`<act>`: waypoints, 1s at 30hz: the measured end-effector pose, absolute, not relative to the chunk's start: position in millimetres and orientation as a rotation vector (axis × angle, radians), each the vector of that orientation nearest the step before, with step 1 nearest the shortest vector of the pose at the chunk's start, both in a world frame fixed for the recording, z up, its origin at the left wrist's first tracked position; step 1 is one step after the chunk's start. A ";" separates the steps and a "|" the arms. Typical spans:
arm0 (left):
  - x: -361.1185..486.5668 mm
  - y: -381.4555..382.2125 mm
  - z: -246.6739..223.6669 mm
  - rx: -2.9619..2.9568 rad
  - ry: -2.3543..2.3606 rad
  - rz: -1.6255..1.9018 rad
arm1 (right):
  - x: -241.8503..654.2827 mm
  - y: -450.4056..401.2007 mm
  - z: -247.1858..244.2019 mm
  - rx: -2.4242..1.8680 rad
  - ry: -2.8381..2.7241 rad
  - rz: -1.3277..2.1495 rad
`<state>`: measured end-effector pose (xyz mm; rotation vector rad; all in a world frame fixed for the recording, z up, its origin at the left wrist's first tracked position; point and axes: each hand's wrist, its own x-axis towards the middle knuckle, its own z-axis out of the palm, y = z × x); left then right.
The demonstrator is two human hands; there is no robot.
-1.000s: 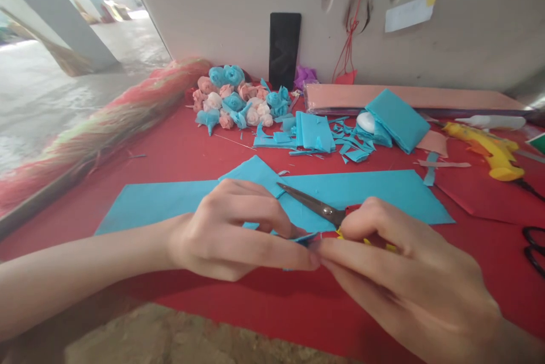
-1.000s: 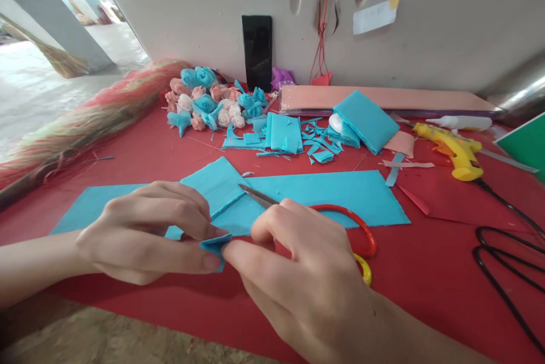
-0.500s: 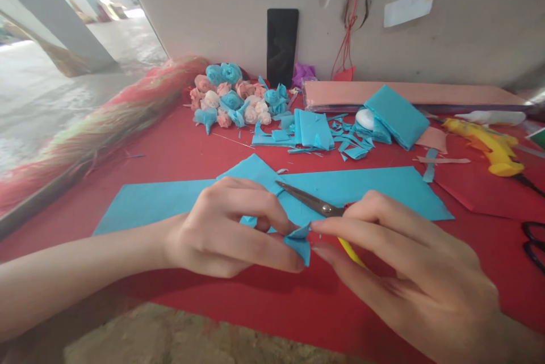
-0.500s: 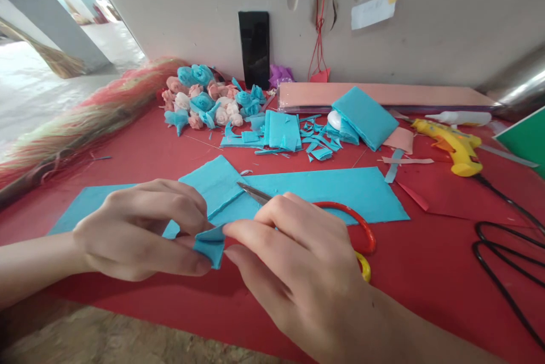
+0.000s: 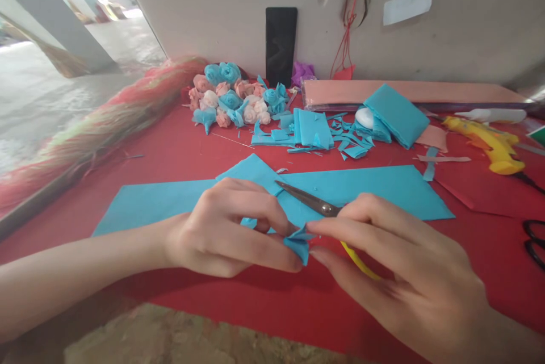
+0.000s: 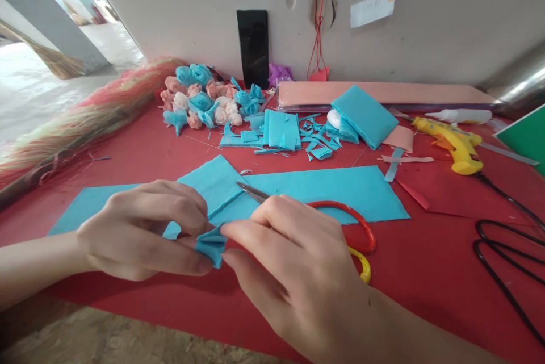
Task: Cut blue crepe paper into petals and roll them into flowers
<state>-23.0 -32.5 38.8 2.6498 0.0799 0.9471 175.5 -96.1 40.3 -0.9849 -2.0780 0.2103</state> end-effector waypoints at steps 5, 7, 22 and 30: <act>-21.2 -32.9 41.3 2.674 0.094 0.964 | 177.3 -95.6 38.3 -0.913 -2.103 0.198; -19.6 -33.0 42.1 2.665 0.073 0.992 | 178.3 -96.3 38.0 -0.889 -2.115 0.213; -19.3 -31.4 44.8 2.611 0.160 1.075 | 182.9 -94.6 39.0 -0.883 -2.168 0.193; -21.6 -32.7 40.7 2.678 0.096 0.976 | 178.8 -89.9 41.8 -0.900 -1.931 0.482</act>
